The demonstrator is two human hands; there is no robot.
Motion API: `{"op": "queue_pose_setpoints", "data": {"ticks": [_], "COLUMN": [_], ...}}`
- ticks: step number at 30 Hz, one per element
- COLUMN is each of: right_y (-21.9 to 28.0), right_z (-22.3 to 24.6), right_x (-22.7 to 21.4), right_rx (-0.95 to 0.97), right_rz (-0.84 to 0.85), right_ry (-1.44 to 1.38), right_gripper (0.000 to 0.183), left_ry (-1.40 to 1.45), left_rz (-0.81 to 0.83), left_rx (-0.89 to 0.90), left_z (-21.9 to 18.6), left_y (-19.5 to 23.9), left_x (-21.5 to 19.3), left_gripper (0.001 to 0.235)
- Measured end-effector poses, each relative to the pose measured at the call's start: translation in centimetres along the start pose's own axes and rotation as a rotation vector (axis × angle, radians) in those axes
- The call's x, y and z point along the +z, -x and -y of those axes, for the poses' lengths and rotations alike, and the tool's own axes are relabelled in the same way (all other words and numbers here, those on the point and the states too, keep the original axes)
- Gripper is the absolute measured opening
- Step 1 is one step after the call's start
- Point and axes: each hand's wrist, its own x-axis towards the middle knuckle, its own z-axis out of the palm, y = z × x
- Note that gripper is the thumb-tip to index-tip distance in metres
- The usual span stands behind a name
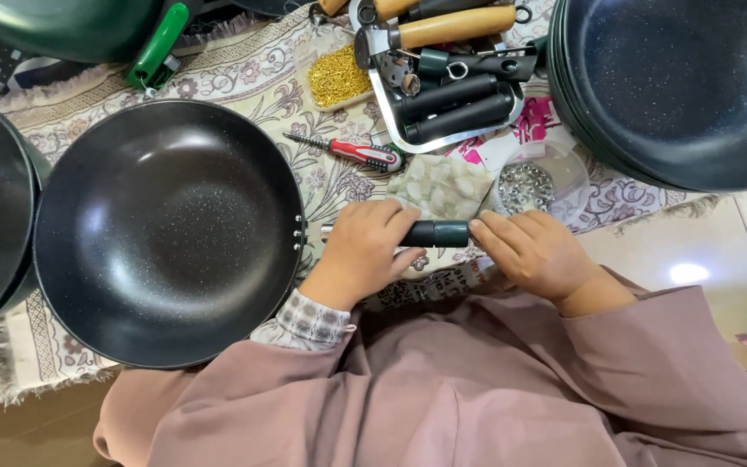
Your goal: Wiping woks clean and attaching handles using a screwdriver and screws.
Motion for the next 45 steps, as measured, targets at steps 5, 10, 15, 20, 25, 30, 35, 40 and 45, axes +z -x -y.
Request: {"op": "queue_pose_setpoints", "data": {"ticks": [5,10,15,20,25,30,35,40,45], "right_y": [0.5,1.9,3.6,2.1,2.5,3.9,3.7,4.8,5.8], "right_z": [-0.1,0.0,0.8,2.0,2.5,2.0,1.4,1.1,1.0], "right_x": [0.6,1.6,2.6,2.2,3.8,5.1,4.8,5.6,5.5], "right_rx": [-0.010,0.065,0.366,0.529,0.760,0.898,1.023,1.035,0.957], "right_rz": [-0.019,-0.008,0.074,0.124,0.096,0.153,0.263,0.333,0.355], "right_ry": [-0.019,-0.100,-0.341,-0.582,-0.815,-0.926,-0.995,-0.999,-0.963], "right_gripper": [0.022,0.021,0.028,0.057,0.048,0.046,0.027,0.022,0.029], "left_ry": [-0.020,-0.062,0.030,0.028,0.032,0.034,0.000,-0.011,-0.030], "left_rz": [0.035,0.098,0.194,0.193,0.194,0.184,0.080,-0.097,-0.259], "left_rx": [-0.043,-0.110,-0.173,-0.181,-0.185,-0.194,-0.113,0.042,0.071], "left_z": [0.8,1.0,1.3,1.6,1.6,1.4,0.8,-1.8,-2.7], "left_y": [0.5,0.6,0.6,0.6,0.7,0.9,0.5,-0.1,-0.1], "left_x": [-0.1,-1.0,-1.0,-0.5,-0.2,-0.2,-0.5,2.1,3.1], "left_gripper": [0.056,0.055,0.050,0.050,0.049,0.050,0.059,0.078,0.043]}}
